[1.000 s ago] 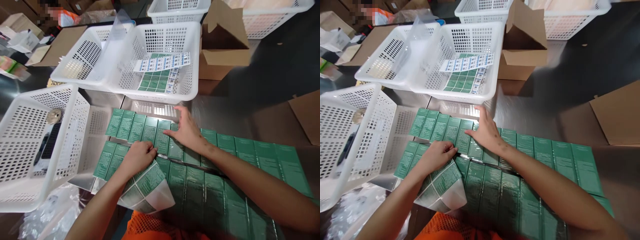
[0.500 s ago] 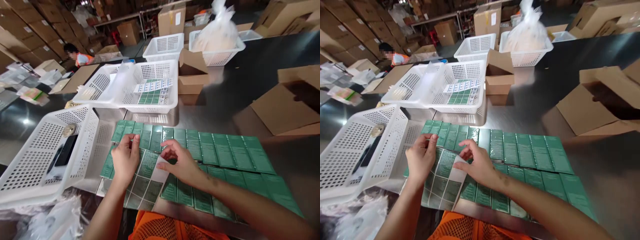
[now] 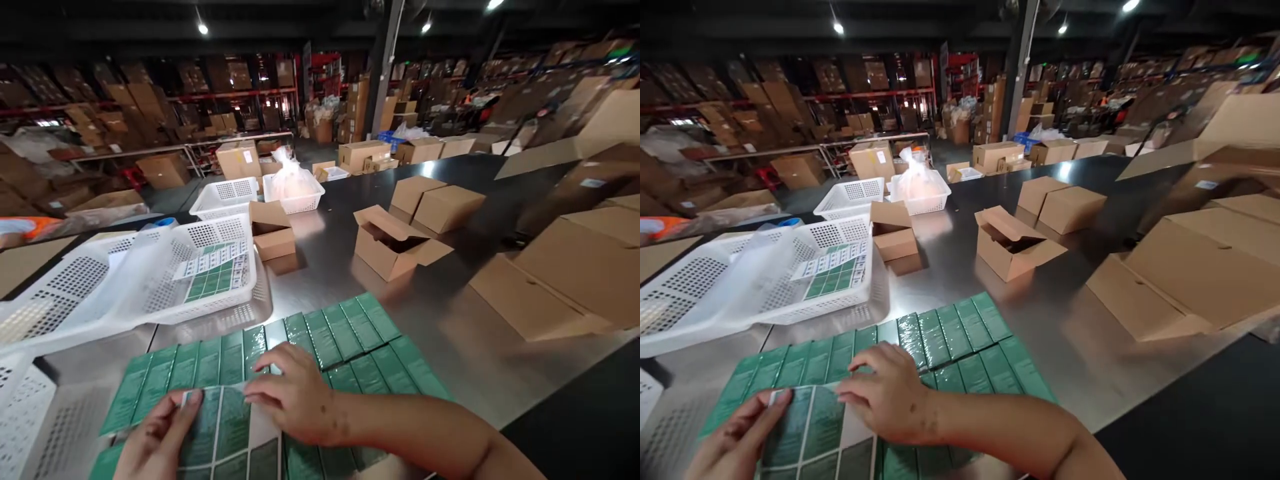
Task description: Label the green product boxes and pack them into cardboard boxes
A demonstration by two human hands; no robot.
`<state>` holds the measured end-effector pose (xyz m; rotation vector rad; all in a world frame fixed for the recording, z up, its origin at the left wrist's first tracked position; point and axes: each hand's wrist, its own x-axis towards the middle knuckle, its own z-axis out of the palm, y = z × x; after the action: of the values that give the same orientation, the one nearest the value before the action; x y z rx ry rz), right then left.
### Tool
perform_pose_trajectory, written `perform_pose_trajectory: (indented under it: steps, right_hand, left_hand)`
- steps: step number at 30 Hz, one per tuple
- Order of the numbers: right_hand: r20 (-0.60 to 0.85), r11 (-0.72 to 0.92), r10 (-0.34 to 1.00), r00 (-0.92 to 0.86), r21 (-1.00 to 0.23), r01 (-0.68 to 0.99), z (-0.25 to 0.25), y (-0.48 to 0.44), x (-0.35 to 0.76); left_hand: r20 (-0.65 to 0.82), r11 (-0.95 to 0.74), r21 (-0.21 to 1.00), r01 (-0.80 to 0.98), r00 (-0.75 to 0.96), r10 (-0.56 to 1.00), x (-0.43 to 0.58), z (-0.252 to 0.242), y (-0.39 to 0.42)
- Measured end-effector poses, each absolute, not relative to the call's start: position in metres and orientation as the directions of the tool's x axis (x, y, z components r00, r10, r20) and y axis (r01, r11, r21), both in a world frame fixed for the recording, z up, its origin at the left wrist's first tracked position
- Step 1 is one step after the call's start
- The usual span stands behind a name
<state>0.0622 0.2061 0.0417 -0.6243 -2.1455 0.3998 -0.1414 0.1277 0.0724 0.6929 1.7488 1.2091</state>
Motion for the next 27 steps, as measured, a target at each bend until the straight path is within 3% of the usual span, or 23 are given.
perform_pose_trajectory:
  steps: [2, 4, 6, 9, 10, 12, 14, 16, 19, 22, 27]
  right_hand:
    - [0.746, 0.933, 0.343, -0.571, -0.198, 0.301, 0.040, 0.203, 0.061]
    - [0.742, 0.977, 0.173, -0.648, -0.048, 0.206, 0.041, 0.195, 0.061]
    - [0.722, 0.999, 0.048, -0.690, -0.051, 0.016, 0.047, 0.184, 0.065]
    - [0.712, 0.916, -0.015, -0.702, -0.272, -0.296, 0.065, 0.175, 0.078]
    - [0.721, 0.861, 0.036, -0.692, -0.374, -0.346, 0.072, 0.178, 0.082]
    - [0.686, 0.743, 0.278, -0.672, -0.597, -0.303, 0.084, 0.192, 0.087]
    - [0.501, 0.579, 0.581, -0.641, -0.808, -0.106, 0.088, 0.217, 0.084]
    - [0.222, 0.361, 0.760, -0.610, -0.926, 0.113, 0.083, 0.246, 0.077]
    - [-0.004, 0.159, 0.789, -0.615, -0.965, 0.209, 0.068, 0.282, 0.063]
    - [-0.032, 0.137, 0.776, -0.630, -0.966, 0.218, 0.052, 0.299, 0.051]
    - [0.007, 0.228, 0.795, -0.606, -0.930, 0.288, 0.030, 0.304, 0.035]
  left_hand:
    - [-0.306, 0.340, 0.940, -0.026, -0.504, 0.808, -0.140, 0.073, 0.129]
    - [-0.263, 0.313, 0.950, 0.005, -0.529, 0.807, -0.140, 0.072, 0.132]
    - [-0.222, 0.305, 0.951, 0.055, -0.570, 0.791, -0.143, 0.069, 0.137]
    - [-0.124, 0.355, 0.911, 0.209, -0.683, 0.720, -0.153, 0.062, 0.144]
    - [-0.097, 0.372, 0.895, 0.245, -0.708, 0.699, -0.156, 0.061, 0.146]
    - [-0.076, 0.391, 0.877, 0.277, -0.725, 0.684, -0.157, 0.060, 0.147]
    - [-0.105, 0.405, 0.861, 0.306, -0.673, 0.732, -0.152, 0.060, 0.148]
    - [-0.148, 0.411, 0.821, 0.396, -0.548, 0.824, -0.142, 0.060, 0.150]
    - [-0.204, 0.346, 0.786, 0.513, -0.313, 0.928, -0.127, 0.057, 0.154]
    - [-0.232, 0.310, 0.799, 0.516, -0.211, 0.950, -0.121, 0.050, 0.158]
    - [-0.266, 0.352, 0.735, 0.580, -0.232, 0.936, -0.124, 0.037, 0.166]
